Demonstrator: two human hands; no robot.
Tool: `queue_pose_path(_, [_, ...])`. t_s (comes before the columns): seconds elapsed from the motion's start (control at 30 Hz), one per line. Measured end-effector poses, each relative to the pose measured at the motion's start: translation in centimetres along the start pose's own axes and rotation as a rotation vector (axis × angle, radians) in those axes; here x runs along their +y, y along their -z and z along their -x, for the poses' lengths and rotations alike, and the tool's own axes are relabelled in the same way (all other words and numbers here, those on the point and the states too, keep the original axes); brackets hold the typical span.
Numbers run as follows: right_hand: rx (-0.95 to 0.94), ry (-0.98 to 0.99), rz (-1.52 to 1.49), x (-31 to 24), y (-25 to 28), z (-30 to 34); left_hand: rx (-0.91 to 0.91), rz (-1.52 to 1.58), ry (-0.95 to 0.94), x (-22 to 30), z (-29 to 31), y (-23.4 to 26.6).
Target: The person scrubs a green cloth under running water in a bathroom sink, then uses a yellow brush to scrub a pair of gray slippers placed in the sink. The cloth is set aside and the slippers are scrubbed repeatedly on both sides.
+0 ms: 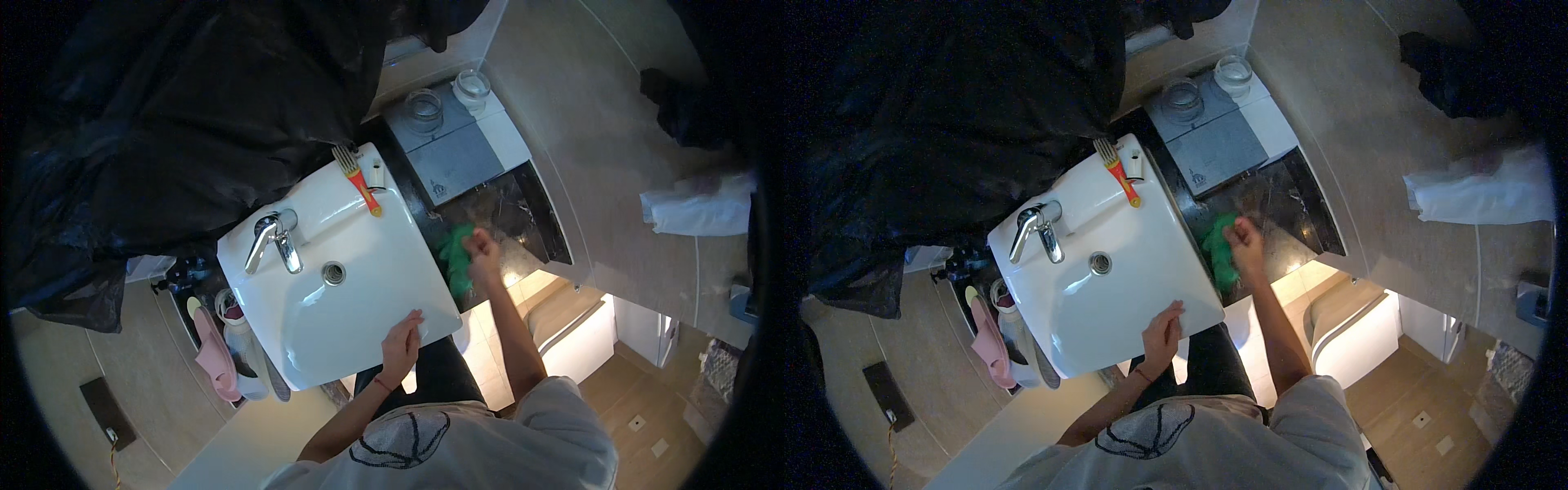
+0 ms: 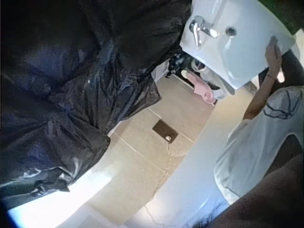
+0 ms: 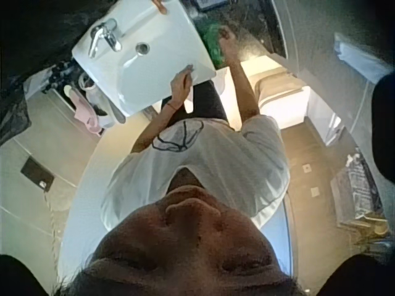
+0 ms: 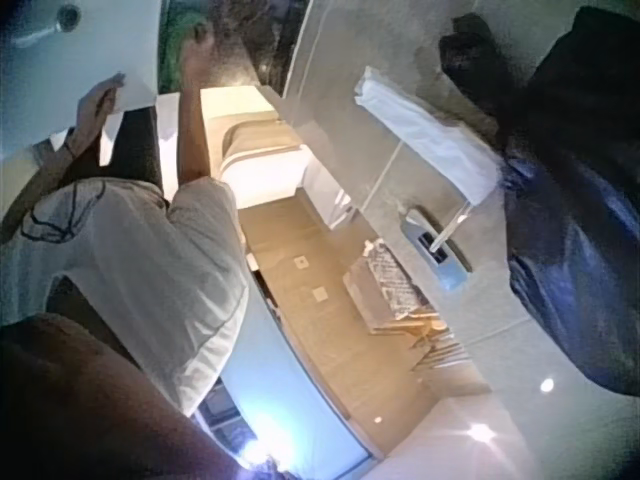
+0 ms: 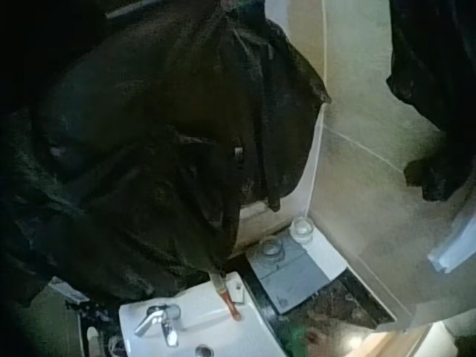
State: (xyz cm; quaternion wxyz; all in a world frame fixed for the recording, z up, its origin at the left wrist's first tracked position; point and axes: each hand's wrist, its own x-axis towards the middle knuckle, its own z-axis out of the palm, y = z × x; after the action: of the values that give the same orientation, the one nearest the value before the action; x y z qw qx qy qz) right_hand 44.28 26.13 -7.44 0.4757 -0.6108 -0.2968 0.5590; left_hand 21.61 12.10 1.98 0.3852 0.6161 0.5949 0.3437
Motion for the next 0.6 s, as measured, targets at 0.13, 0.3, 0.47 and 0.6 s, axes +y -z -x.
queue_pose_path(0.13, [0.121,0.455,0.239,-11.9,0.4,-4.3,0.038,0.013,-0.031,0.0,0.2,-0.1])
queue_pose_path(0.3, [0.426,0.761,1.306,-12.6,-2.1,-14.6,-0.025,0.029,0.026,0.2,0.1,0.0])
queue_pose_path(0.47, [0.238,0.808,1.420,-11.6,-8.9,-10.5,0.002,0.025,0.011,0.1,0.1,-0.1])
queue_pose_path(0.6, [-0.116,0.953,1.093,-10.6,-11.2,-6.4,0.000,0.071,0.095,-0.4,0.8,-0.2])
